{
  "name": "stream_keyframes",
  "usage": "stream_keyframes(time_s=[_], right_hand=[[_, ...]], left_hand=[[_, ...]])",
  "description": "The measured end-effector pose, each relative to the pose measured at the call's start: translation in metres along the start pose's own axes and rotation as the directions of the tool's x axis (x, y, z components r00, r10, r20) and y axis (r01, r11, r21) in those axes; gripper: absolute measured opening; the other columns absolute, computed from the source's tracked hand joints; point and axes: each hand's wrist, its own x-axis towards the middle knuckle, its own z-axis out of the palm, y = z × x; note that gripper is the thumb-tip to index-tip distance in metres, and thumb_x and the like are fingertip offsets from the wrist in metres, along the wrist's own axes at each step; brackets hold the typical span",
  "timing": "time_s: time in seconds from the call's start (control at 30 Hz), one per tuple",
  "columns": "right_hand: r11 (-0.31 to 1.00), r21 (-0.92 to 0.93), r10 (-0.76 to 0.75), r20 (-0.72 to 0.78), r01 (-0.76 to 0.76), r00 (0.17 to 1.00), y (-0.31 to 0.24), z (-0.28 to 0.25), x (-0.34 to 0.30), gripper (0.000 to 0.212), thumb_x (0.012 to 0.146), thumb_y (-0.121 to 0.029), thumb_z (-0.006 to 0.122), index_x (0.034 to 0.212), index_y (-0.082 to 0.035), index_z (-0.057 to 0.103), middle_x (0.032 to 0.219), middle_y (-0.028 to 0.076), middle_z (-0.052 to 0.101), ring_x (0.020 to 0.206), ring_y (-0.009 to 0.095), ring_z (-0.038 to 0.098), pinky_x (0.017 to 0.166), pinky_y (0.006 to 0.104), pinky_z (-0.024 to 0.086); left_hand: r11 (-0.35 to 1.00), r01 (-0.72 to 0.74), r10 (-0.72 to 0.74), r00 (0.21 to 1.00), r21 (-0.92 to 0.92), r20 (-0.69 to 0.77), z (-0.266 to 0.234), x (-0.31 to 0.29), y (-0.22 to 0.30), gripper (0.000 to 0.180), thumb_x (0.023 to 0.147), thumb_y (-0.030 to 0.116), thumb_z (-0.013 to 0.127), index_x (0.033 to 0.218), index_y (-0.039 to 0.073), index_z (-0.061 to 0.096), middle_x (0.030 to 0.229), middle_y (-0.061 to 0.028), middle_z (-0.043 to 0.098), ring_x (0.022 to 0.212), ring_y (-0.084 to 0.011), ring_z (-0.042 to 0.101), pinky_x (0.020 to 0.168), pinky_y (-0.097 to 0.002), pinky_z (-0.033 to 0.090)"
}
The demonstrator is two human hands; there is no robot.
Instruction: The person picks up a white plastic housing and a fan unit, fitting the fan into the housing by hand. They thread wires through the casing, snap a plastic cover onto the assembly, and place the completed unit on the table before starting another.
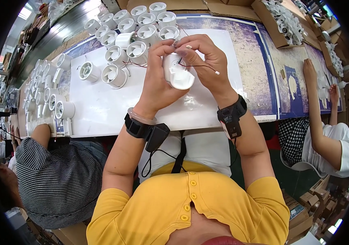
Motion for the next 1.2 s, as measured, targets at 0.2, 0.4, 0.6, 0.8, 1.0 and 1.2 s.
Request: stream_keyframes(time_s=[0.2, 0.4, 0.6, 0.8, 1.0, 1.2], right_hand=[[0.985, -0.077, -0.162, -0.157, 0.152, 0.974, -0.001, 0.002, 0.002, 0.010, 0.085, -0.013, 0.068, 0.087, -0.004, 0.071, 0.091, 0.008, 0.067, 0.083, 0.016, 0.062, 0.072, 0.0266, 0.050], [0.992, -0.059, -0.118, -0.186, 0.108, 0.975, -0.001, 0.002, 0.001, 0.008, 0.087, -0.007, 0.065, 0.089, -0.001, 0.070, 0.094, 0.007, 0.065, 0.086, 0.013, 0.061, 0.074, 0.0241, 0.049], [0.968, 0.219, 0.152, -0.129, -0.122, 0.980, 0.005, 0.002, 0.003, 0.011, 0.088, -0.012, 0.065, 0.091, -0.003, 0.071, 0.092, 0.006, 0.066, 0.082, 0.012, 0.060, 0.071, 0.0232, 0.049], [0.941, 0.227, 0.266, -0.046, -0.250, 0.963, -0.011, -0.007, 0.008, 0.016, 0.090, -0.012, 0.062, 0.096, 0.002, 0.068, 0.097, 0.007, 0.065, 0.089, 0.013, 0.060, 0.078, 0.0250, 0.047], [0.957, 0.257, -0.160, 0.091, 0.132, 0.983, -0.017, -0.016, 0.004, 0.016, 0.086, -0.005, 0.062, 0.101, -0.002, 0.069, 0.092, 0.006, 0.065, 0.086, 0.013, 0.059, 0.077, 0.0254, 0.047], [0.975, 0.041, -0.221, 0.038, 0.220, 0.974, -0.006, -0.014, 0.003, 0.021, 0.083, 0.005, 0.061, 0.101, -0.003, 0.069, 0.089, 0.006, 0.064, 0.081, 0.013, 0.060, 0.071, 0.0237, 0.048]], left_hand=[[0.997, -0.054, 0.053, 0.998, 0.046, 0.027, 0.003, -0.001, 0.004, 0.071, 0.062, 0.007, 0.079, 0.121, 0.007, 0.038, 0.115, -0.0124, 0.046, 0.108, -0.0285, 0.048, 0.093, -0.0364, 0.042], [0.999, -0.036, 0.035, 0.999, 0.032, 0.038, 0.006, -0.005, 0.005, 0.071, 0.062, 0.006, 0.079, 0.120, 0.007, 0.039, 0.115, -0.0123, 0.047, 0.107, -0.0289, 0.048, 0.092, -0.0366, 0.043], [0.984, -0.151, 0.149, 0.988, -0.099, -0.030, 0.008, -0.002, 0.004, 0.067, 0.062, 0.006, 0.078, 0.119, 0.009, 0.043, 0.117, -0.0136, 0.047, 0.112, -0.0302, 0.047, 0.093, -0.0378, 0.042], [0.996, -0.087, 0.087, 0.996, 0.025, 0.016, -0.003, -0.001, 0.005, 0.059, 0.062, 0.003, 0.075, 0.115, 0.010, 0.049, 0.120, -0.0145, 0.046, 0.114, -0.0305, 0.047, 0.094, -0.0385, 0.042], [0.991, -0.021, 0.016, 0.999, -0.134, -0.037, -0.001, -0.003, 0.000, 0.056, 0.061, 0.000, 0.070, 0.113, 0.009, 0.051, 0.120, -0.0143, 0.047, 0.112, -0.0304, 0.048, 0.094, -0.0384, 0.042], [0.999, -0.053, 0.052, 0.998, 0.012, 0.045, 0.002, -0.002, 0.001, 0.060, 0.060, 0.001, 0.072, 0.114, 0.008, 0.049, 0.119, -0.0139, 0.047, 0.111, -0.0302, 0.048, 0.094, -0.0380, 0.042]])
